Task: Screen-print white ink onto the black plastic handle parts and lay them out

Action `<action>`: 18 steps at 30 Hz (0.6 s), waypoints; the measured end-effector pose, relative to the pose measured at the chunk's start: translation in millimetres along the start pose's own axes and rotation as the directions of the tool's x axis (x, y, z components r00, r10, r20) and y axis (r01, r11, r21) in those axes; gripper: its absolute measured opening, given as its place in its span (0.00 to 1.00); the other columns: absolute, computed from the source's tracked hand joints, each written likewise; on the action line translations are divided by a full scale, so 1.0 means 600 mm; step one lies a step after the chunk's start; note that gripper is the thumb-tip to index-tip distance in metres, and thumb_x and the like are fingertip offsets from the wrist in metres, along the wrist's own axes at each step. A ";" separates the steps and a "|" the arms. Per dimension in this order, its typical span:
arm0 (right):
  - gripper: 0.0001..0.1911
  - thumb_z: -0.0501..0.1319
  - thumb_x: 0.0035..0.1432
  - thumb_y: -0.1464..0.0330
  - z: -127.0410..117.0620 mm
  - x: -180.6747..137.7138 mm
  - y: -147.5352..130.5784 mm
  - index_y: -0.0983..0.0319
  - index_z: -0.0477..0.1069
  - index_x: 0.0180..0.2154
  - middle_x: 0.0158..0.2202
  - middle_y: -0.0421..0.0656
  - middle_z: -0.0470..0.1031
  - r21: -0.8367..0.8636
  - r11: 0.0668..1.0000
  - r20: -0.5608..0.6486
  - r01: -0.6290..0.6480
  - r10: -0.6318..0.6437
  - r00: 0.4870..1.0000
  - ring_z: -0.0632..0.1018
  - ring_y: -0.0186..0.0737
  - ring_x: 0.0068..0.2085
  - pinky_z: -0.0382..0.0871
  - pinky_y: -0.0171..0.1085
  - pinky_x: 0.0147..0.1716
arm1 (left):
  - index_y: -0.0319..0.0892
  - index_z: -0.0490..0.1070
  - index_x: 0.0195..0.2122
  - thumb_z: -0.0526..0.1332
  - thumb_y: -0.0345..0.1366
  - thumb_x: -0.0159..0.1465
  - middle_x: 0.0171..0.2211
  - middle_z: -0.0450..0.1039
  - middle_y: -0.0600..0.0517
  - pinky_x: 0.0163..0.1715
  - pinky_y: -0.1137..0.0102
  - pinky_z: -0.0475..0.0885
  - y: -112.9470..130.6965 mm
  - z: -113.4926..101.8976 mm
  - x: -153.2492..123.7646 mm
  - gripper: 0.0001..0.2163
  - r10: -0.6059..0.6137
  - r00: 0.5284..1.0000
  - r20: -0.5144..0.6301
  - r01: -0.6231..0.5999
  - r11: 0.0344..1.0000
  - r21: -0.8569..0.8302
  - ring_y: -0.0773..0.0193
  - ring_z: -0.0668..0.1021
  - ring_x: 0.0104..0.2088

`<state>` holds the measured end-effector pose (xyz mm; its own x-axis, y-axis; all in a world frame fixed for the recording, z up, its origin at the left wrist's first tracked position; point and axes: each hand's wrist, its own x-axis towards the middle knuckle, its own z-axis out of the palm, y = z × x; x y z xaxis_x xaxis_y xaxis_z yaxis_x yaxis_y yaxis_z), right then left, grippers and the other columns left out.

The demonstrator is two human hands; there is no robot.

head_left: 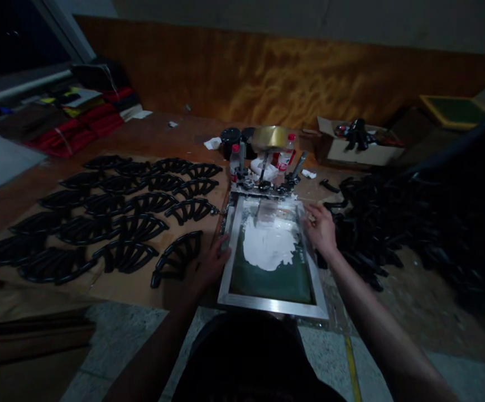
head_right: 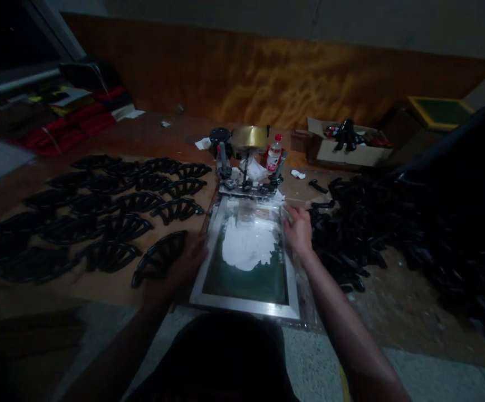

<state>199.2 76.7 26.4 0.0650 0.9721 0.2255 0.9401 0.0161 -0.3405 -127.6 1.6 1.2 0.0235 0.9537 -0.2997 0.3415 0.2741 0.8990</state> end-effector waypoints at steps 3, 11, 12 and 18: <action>0.30 0.63 0.58 0.66 0.010 0.027 -0.082 0.65 0.65 0.61 0.64 0.57 0.62 -0.002 0.966 0.055 0.260 -0.259 0.964 0.67 0.55 0.59 0.63 0.48 0.56 | 0.37 0.63 0.63 0.57 0.39 0.63 0.50 0.78 0.42 0.51 0.59 0.74 -0.042 0.024 0.017 0.27 -0.014 1.000 -0.017 0.014 1.000 0.012 0.54 0.80 0.47; 0.10 0.60 0.62 0.63 0.009 0.010 -0.130 0.60 0.74 0.42 0.42 0.47 0.80 -0.123 0.940 0.441 0.319 -0.236 0.866 0.79 0.46 0.44 0.67 0.35 0.38 | 0.40 0.66 0.61 0.56 0.40 0.65 0.60 0.70 0.42 0.60 0.59 0.66 -0.065 0.031 0.034 0.24 0.026 1.000 0.006 -0.026 0.999 0.021 0.54 0.73 0.59; 0.10 0.59 0.63 0.63 0.006 0.004 -0.126 0.60 0.74 0.42 0.42 0.47 0.80 -0.161 0.939 0.419 0.303 -0.213 0.883 0.79 0.46 0.43 0.67 0.35 0.38 | 0.39 0.66 0.61 0.56 0.40 0.65 0.61 0.69 0.43 0.62 0.60 0.65 -0.065 0.032 0.033 0.24 0.027 1.000 0.000 -0.027 0.999 0.025 0.54 0.72 0.60; 0.12 0.54 0.64 0.67 0.015 -0.053 -0.153 0.64 0.72 0.45 0.43 0.53 0.79 -0.312 0.919 0.430 0.239 -0.087 0.898 0.79 0.46 0.41 0.66 0.35 0.35 | 0.37 0.65 0.61 0.54 0.42 0.67 0.61 0.68 0.41 0.62 0.60 0.64 -0.069 0.036 0.031 0.24 0.048 0.998 0.030 -0.048 0.999 0.004 0.54 0.72 0.60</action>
<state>108.1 46.1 42.2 -0.1676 0.9727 -0.1607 0.9844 0.1738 0.0258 -120.9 5.3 -48.4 0.0679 0.9616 -0.2661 0.3433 0.2279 0.9112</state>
